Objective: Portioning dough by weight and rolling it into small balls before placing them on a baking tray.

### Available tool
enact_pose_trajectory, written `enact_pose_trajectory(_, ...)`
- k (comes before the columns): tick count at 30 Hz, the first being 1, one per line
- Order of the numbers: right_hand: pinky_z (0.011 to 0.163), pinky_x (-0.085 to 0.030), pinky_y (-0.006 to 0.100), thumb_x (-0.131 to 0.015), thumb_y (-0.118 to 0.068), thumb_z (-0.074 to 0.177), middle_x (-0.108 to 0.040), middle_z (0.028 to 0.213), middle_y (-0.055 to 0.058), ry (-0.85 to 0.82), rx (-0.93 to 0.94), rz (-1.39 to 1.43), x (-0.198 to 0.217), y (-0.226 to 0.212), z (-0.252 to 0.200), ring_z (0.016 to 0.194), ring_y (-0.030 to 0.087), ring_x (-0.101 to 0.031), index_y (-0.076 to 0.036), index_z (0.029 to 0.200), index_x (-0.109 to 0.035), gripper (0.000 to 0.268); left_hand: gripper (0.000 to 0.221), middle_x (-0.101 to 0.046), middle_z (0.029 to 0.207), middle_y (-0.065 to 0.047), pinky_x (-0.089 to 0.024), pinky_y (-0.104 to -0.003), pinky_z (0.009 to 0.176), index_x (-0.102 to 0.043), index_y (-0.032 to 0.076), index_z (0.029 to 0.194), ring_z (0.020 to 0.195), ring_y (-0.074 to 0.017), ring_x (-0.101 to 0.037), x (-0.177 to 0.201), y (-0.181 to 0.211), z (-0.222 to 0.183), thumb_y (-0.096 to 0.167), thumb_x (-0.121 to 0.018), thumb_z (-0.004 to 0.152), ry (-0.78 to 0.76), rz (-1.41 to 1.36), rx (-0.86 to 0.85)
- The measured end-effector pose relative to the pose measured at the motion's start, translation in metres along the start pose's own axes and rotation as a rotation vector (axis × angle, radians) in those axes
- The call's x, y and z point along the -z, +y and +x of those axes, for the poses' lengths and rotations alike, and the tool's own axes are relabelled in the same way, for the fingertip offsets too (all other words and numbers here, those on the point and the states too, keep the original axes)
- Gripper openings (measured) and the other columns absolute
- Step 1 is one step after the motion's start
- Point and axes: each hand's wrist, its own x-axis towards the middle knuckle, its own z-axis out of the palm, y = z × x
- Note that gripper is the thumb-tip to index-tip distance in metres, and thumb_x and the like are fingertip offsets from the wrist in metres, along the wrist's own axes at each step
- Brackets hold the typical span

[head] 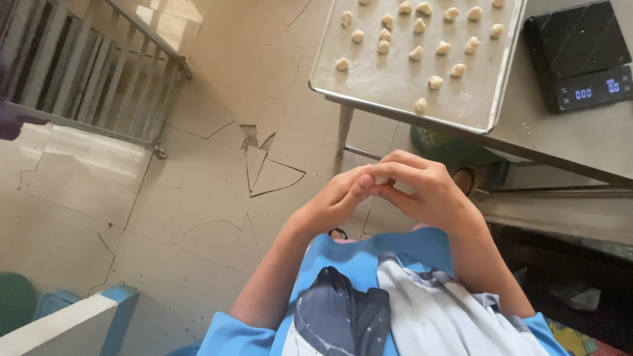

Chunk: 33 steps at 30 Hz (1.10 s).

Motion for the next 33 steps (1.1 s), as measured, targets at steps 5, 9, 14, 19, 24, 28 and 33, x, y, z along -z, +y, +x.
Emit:
enact_pose_trajectory(5, 0.065, -0.049, 0.038, -0.066, 0.004, 0.083, -0.057, 0.078, 0.013, 0.121, 0.090, -0.508, 0.028, 0.040, 0.001, 0.070, 0.030, -0.059, -0.004, 0.091, -0.065, 0.012, 0.033, -0.061, 0.106, -0.026, -0.046, -0.050, 0.087, -0.059, -0.003, 0.115, 0.099, -0.0355, -0.060, -0.026, -0.072, -0.016, 0.018, -0.040, 0.099, -0.086, -0.099, -0.042)
enact_pose_trajectory(9, 0.077, -0.047, 0.036, -0.061, 0.010, 0.091, -0.055, 0.099, 0.009, 0.267, 0.025, -0.403, 0.067, 0.019, 0.016, 0.084, 0.026, -0.057, -0.009, 0.113, -0.068, 0.030, 0.032, -0.047, 0.079, -0.006, -0.042, -0.032, 0.068, -0.047, 0.005, 0.089, 0.079, -0.0124, -0.045, -0.010, -0.001, -0.001, 0.035, -0.041, 0.099, -0.072, -0.118, 0.028)
enact_pose_trajectory(14, 0.045, -0.018, 0.020, -0.064, -0.012, 0.088, -0.059, 0.087, 0.017, 0.340, 0.178, -0.180, 0.081, -0.039, 0.016, 0.044, 0.005, -0.028, 0.005, 0.098, -0.063, 0.020, 0.040, -0.053, 0.083, -0.002, -0.055, -0.020, 0.069, -0.052, 0.000, 0.119, 0.071, -0.0086, -0.056, 0.000, 0.024, -0.001, 0.018, -0.065, 0.086, 0.222, -0.156, 0.151)
enact_pose_trajectory(19, 0.054, -0.041, 0.034, -0.054, -0.037, 0.094, -0.053, 0.062, 0.014, 0.647, 0.236, -0.065, 0.045, 0.061, 0.028, 0.056, 0.027, -0.053, 0.003, 0.077, -0.055, 0.043, 0.051, -0.045, 0.040, 0.002, -0.031, -0.017, 0.038, -0.051, 0.011, 0.052, 0.036, -0.0053, -0.039, -0.007, -0.010, 0.000, 0.044, -0.052, 0.091, 0.403, -0.025, 0.014)
enact_pose_trajectory(24, 0.085, -0.043, 0.052, -0.060, 0.010, 0.081, -0.052, 0.111, 0.028, 0.205, 0.117, -0.317, 0.029, 0.072, 0.032, 0.098, 0.047, -0.054, 0.003, 0.135, -0.045, 0.057, 0.045, -0.067, 0.077, -0.013, -0.049, -0.018, 0.057, -0.044, 0.005, 0.131, 0.067, -0.0113, -0.063, -0.014, -0.025, 0.019, 0.031, -0.053, 0.095, 0.487, -0.222, 0.014)
enact_pose_trajectory(28, 0.077, -0.047, 0.038, -0.071, -0.006, 0.079, -0.055, 0.104, 0.014, 0.032, 0.078, -0.054, 0.022, 0.056, 0.006, 0.087, 0.027, -0.057, -0.008, 0.126, -0.058, 0.048, 0.046, -0.063, 0.099, -0.014, -0.052, -0.028, 0.075, -0.037, 0.003, 0.139, 0.089, -0.0153, -0.058, -0.029, -0.041, 0.021, 0.028, -0.039, 0.101, 0.388, -0.242, 0.032)
enact_pose_trajectory(33, 0.067, -0.051, 0.035, -0.068, 0.004, 0.079, -0.056, 0.084, 0.013, -0.022, 0.124, -0.067, 0.039, 0.048, 0.009, 0.071, 0.026, -0.058, -0.007, 0.113, -0.067, 0.036, 0.032, -0.056, 0.071, -0.004, -0.048, -0.030, 0.062, -0.058, 0.007, 0.090, 0.067, -0.0153, -0.053, -0.033, -0.014, 0.034, 0.032, -0.041, 0.100, 0.287, 0.064, 0.015)
